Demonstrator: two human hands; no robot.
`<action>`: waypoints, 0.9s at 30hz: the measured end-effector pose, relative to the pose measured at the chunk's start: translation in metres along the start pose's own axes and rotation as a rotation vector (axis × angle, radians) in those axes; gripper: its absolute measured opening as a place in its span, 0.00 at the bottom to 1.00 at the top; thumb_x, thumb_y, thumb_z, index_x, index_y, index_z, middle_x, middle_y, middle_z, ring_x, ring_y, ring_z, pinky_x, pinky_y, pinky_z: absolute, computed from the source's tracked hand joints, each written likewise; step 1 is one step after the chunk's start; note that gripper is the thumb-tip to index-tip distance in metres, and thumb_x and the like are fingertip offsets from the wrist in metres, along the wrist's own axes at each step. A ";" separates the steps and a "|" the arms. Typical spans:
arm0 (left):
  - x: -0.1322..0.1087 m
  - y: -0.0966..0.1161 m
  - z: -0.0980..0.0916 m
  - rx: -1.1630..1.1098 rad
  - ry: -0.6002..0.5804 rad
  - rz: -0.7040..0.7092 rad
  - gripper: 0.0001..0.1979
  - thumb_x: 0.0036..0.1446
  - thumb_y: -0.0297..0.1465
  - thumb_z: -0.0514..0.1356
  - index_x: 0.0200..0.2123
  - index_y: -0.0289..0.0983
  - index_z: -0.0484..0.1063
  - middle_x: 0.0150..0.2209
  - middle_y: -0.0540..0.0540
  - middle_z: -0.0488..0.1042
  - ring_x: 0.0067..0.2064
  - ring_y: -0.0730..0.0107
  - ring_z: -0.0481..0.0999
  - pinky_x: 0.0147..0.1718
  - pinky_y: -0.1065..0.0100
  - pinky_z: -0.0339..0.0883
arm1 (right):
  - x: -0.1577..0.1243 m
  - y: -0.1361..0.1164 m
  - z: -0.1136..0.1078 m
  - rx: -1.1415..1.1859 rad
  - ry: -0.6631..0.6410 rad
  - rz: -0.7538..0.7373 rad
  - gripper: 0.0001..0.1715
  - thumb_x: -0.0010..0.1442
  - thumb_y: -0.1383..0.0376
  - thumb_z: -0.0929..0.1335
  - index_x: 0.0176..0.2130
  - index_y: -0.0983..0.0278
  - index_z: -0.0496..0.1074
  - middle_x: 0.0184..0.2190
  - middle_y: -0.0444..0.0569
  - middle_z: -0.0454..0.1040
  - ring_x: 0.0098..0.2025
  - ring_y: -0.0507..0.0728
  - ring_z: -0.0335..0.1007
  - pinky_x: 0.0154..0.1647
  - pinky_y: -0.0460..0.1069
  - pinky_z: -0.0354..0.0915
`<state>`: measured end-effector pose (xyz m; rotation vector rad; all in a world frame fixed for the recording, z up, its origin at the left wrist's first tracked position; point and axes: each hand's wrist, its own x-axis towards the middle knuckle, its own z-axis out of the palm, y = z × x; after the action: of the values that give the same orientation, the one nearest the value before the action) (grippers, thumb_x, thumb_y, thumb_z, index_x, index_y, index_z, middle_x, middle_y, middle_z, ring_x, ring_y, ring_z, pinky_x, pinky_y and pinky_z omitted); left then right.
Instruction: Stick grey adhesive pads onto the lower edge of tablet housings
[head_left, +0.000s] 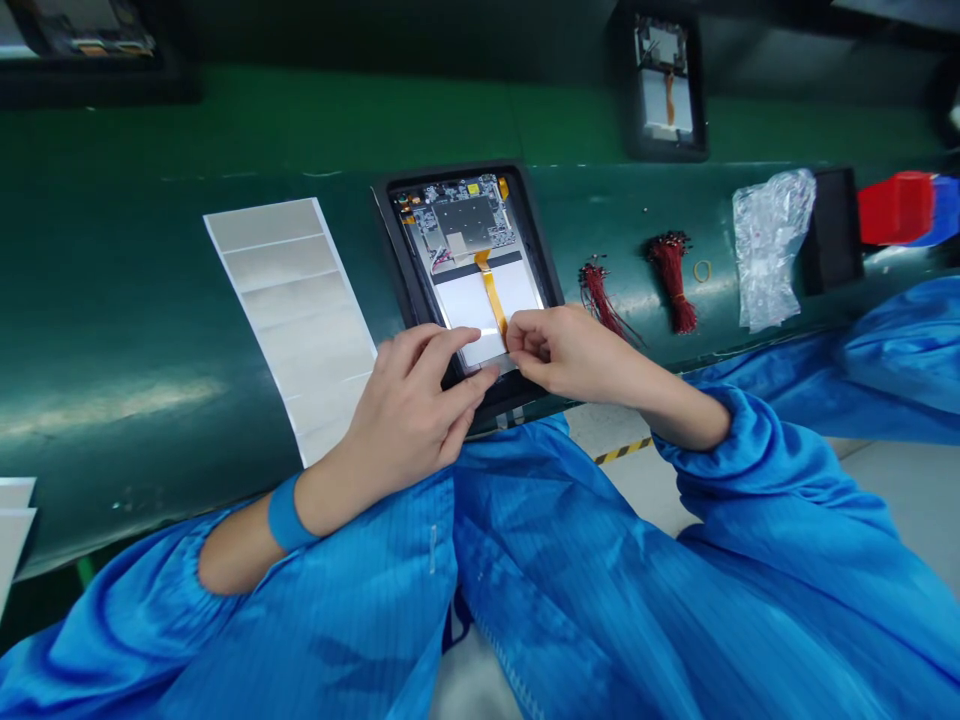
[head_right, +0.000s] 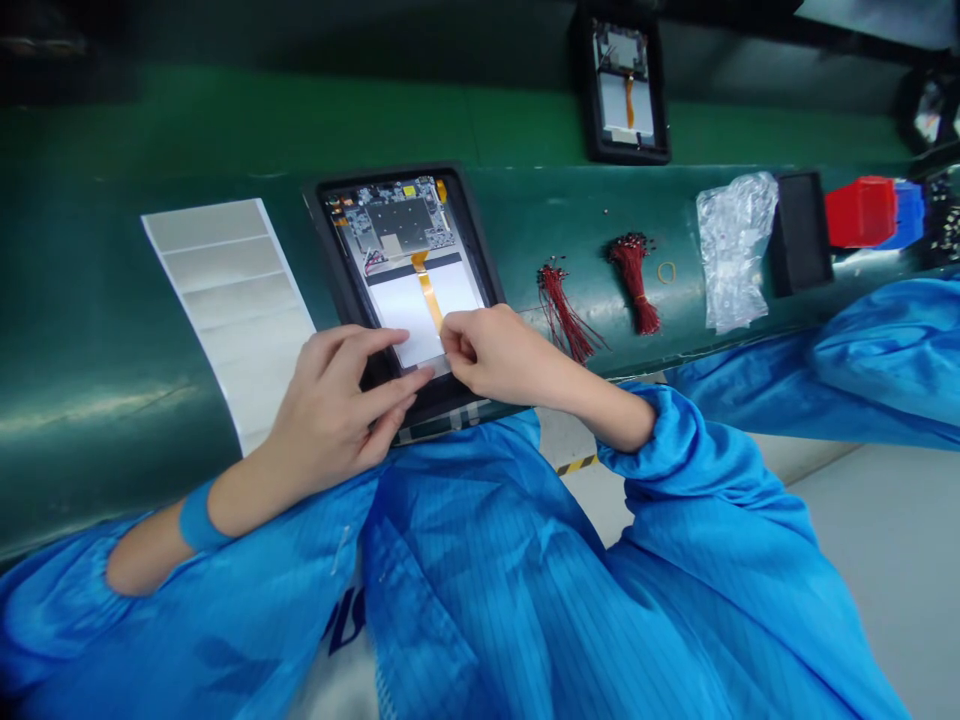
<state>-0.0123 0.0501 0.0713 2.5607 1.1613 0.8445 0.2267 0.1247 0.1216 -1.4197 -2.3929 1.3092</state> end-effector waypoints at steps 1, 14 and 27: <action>0.000 0.000 0.000 0.010 -0.011 0.004 0.18 0.67 0.26 0.63 0.58 0.42 0.81 0.65 0.34 0.73 0.61 0.39 0.71 0.53 0.40 0.74 | 0.000 -0.001 0.001 -0.009 0.003 0.000 0.08 0.60 0.72 0.68 0.32 0.61 0.67 0.24 0.39 0.70 0.27 0.51 0.63 0.35 0.48 0.55; -0.003 -0.001 0.005 0.109 -0.044 -0.017 0.18 0.72 0.38 0.64 0.61 0.41 0.80 0.70 0.33 0.70 0.72 0.31 0.66 0.65 0.36 0.64 | -0.030 0.045 -0.039 -0.188 0.479 0.149 0.16 0.65 0.64 0.76 0.33 0.59 0.65 0.24 0.40 0.67 0.26 0.52 0.59 0.33 0.50 0.52; 0.015 -0.008 0.023 0.015 -0.122 0.041 0.26 0.72 0.35 0.64 0.71 0.47 0.71 0.80 0.40 0.56 0.79 0.24 0.55 0.72 0.24 0.56 | 0.005 0.151 -0.011 -0.537 0.275 -0.032 0.10 0.72 0.70 0.64 0.47 0.65 0.76 0.51 0.61 0.72 0.55 0.68 0.63 0.56 0.63 0.63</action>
<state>0.0041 0.0672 0.0552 2.6151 1.0870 0.6792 0.3328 0.1670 0.0225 -1.5324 -2.6581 0.4258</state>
